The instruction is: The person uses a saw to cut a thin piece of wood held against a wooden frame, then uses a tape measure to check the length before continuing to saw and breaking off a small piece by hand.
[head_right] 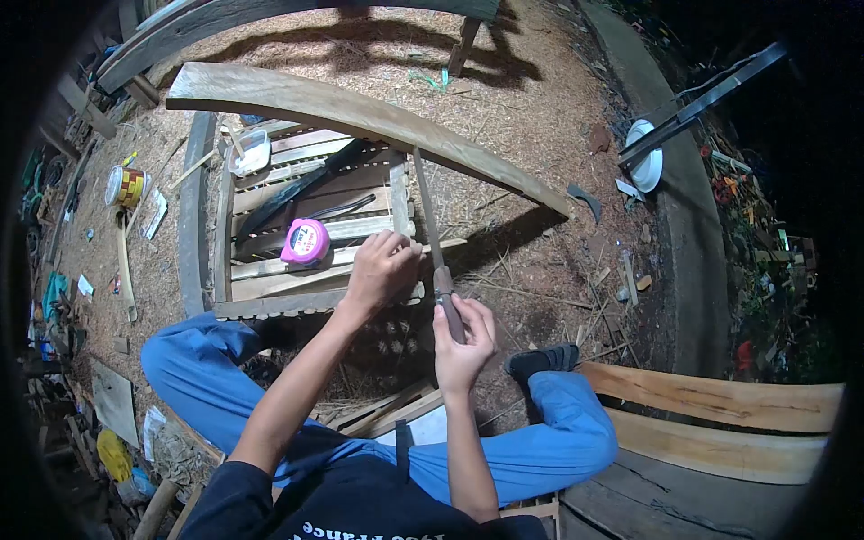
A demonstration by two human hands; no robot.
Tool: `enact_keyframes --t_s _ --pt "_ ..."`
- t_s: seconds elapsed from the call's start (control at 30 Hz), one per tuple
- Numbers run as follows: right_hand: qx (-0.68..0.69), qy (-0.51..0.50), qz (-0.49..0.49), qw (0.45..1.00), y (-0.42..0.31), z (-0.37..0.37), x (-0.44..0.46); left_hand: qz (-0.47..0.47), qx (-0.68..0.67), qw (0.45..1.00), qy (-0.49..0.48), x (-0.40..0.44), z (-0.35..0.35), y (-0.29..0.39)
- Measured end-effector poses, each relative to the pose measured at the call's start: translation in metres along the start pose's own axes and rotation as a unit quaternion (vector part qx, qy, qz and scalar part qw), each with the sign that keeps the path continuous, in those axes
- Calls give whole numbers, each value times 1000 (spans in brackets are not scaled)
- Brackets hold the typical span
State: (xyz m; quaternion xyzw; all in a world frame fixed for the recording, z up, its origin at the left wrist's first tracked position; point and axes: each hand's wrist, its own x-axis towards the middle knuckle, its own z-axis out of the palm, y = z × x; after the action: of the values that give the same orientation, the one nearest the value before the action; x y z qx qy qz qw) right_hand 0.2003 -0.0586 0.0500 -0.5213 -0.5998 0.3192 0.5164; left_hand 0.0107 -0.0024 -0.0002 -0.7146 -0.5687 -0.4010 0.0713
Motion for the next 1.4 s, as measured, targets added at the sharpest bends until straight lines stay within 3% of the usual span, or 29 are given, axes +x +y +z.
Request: enact_keyframes --t_s 0.33,0.53,0.67,0.73,0.83,1.1,1.33,1.4 --pt "6 11 28 1000 12 12 -4 -29 -47 998 -12 6 -3 4" --pt "-21 15 -10 1000 5 13 -6 -2 -23 999 -27 2 0 1" --pt "-51 9 -11 999 3 14 -3 -22 -13 1000 11 7 -7 5" --pt "-66 10 -24 997 4 15 -1 -72 -58 994 -55 4 -4 5" --pt "-27 16 9 999 5 18 -3 -124 -168 977 -29 2 -5 8" --pt "-62 7 -29 998 8 25 0 -103 -181 977 -47 -2 -13 1" --pt "-53 -13 -3 999 -2 27 9 -102 -191 976 -42 -5 -8 0" --pt "-120 -32 -47 991 -6 28 14 -82 -161 983 -36 -5 -6 -2"
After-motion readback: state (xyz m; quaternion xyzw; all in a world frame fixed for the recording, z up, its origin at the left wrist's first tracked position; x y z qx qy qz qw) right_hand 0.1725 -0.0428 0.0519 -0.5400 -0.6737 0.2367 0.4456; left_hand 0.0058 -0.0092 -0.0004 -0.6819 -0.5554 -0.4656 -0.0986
